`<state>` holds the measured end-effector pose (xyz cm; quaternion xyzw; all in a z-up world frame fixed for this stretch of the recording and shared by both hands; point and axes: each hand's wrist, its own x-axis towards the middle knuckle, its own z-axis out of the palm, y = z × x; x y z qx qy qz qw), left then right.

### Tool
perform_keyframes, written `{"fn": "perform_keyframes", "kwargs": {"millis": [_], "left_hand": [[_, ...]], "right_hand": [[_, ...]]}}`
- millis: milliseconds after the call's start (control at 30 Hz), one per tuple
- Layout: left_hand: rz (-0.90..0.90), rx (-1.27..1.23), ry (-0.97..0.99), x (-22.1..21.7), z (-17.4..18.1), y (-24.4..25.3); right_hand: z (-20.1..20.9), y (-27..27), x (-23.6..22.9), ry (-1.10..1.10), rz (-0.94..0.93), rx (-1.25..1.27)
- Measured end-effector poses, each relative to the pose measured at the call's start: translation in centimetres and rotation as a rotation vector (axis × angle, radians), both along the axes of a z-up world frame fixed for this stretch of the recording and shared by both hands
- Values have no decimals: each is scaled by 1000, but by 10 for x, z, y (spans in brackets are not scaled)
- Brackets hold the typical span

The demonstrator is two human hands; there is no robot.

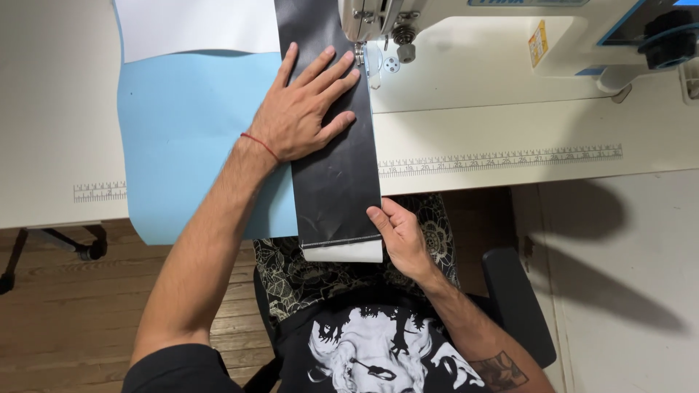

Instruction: Trimming the edges of a leather assembly using scissors at a sewing station

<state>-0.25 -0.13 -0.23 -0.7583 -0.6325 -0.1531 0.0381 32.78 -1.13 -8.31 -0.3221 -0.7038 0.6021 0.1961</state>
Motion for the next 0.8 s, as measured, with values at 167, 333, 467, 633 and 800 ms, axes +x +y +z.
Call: {"fn": "perform_keyframes", "kwargs": {"millis": [167,333,467,633,800], "left_hand": [[-11,-18,5,-5,2,3],[-33,-21,-18,-6,2,0],[-64,154,146,-2,-5,-1],[-164,438,170,63,0,-47],[-69,311,-101,111,-7,-109]], "right_hand": [[-8,2,1,-1,2,16],[-24,-14,13,-3,12,-146],[-23,-43,21,47,-71,-297],[-27,-66,26,191,-115,-255],[-38,-67,25,415,-167,-579]]}}
